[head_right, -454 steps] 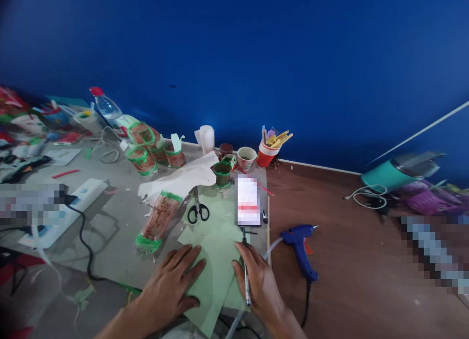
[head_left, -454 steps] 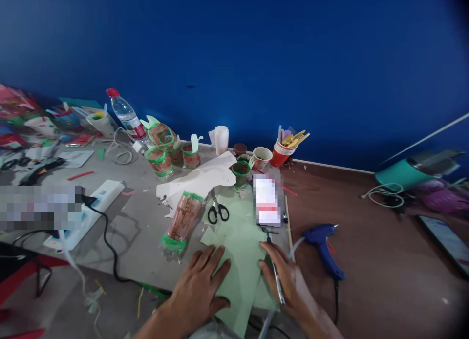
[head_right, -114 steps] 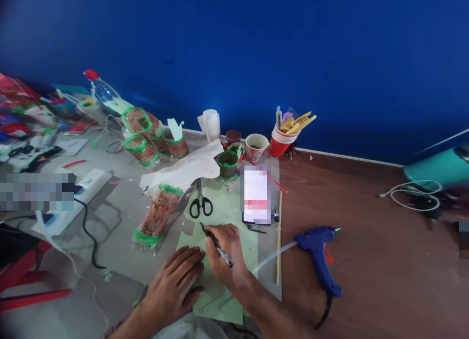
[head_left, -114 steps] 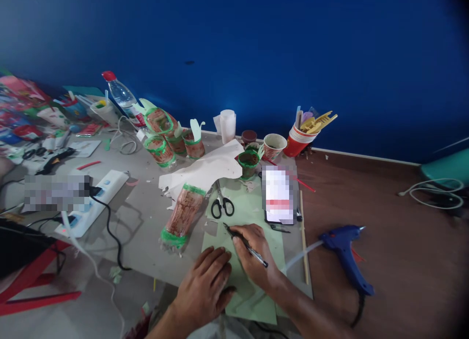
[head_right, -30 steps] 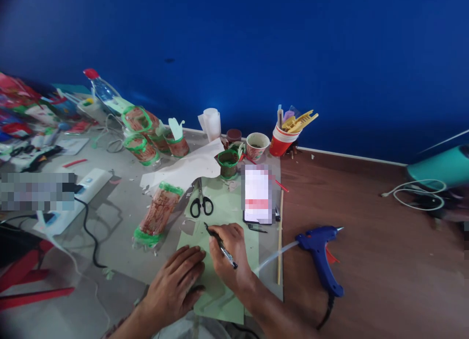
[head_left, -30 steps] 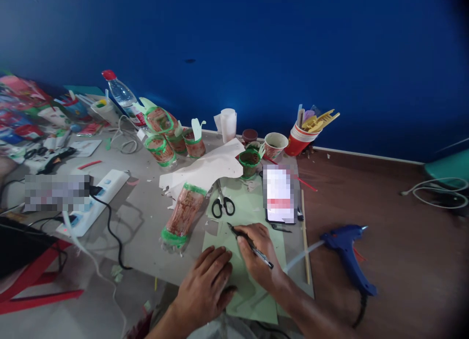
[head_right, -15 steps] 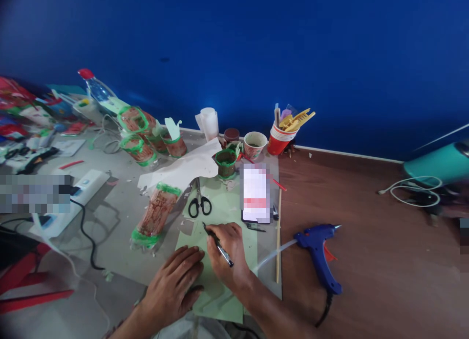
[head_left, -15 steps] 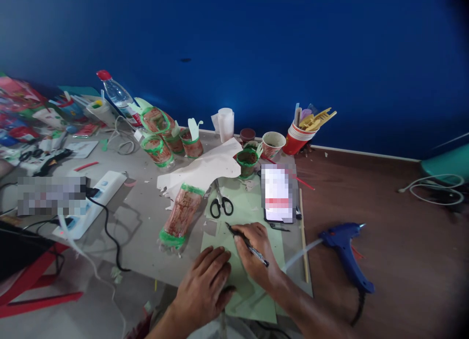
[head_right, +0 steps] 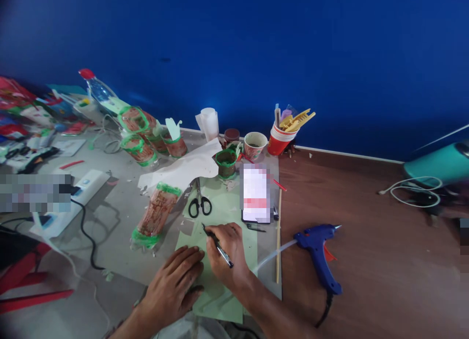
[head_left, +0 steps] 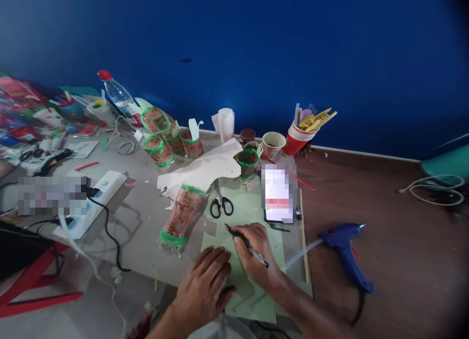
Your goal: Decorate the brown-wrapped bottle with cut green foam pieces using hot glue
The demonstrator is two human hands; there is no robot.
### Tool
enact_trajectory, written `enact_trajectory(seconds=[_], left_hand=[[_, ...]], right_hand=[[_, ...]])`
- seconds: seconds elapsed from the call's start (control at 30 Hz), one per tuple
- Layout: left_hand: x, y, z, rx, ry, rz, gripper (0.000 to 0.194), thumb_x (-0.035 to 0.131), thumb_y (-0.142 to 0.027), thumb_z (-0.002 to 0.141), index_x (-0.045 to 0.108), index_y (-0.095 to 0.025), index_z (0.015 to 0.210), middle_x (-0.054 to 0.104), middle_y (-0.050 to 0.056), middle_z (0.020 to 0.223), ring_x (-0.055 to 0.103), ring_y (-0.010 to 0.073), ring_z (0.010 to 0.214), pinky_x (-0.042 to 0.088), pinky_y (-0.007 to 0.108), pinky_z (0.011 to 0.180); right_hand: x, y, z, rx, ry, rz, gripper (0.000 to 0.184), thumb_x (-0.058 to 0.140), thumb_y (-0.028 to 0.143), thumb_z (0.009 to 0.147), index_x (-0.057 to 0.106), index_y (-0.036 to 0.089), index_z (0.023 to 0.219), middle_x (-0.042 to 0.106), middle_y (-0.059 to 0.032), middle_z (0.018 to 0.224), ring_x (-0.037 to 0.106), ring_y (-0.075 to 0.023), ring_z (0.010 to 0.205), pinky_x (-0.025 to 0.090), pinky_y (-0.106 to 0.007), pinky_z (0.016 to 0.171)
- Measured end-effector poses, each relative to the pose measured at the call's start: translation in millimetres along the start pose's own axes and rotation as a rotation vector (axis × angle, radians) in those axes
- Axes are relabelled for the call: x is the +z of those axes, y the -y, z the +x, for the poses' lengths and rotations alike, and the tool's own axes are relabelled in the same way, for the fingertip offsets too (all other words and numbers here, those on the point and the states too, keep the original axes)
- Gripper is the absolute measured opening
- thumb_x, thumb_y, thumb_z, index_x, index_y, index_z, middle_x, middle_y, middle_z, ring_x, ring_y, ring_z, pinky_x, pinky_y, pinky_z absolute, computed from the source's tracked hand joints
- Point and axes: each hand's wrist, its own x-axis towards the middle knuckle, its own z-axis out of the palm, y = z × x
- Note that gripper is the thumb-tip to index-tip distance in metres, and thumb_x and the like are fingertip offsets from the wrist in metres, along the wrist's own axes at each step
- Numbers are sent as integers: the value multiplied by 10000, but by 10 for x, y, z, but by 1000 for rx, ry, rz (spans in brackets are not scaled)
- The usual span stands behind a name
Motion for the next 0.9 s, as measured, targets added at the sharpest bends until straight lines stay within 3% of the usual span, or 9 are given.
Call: enact_trajectory(seconds=[0.6,0.9], left_hand=[[-7,-1,22,2,-21,3,287,455,-341,910,642,-133,973,684,121,1069,572,254,1103,486,418,951],[8,-3,-7,-10,-5,-10,261,494,-331,893,630,-133,994,678,124,1088,569,249,1118,478,420,973]], right_hand=[[-35,55,-19,26,103,62,203,506,156,800,681,220,881,742,-26,841,659,-214,798,367,-423,924],[-4,-21,-41,33,-4,53,200,490,215,869,653,194,983,711,-64,907,627,-237,867,448,-391,833]])
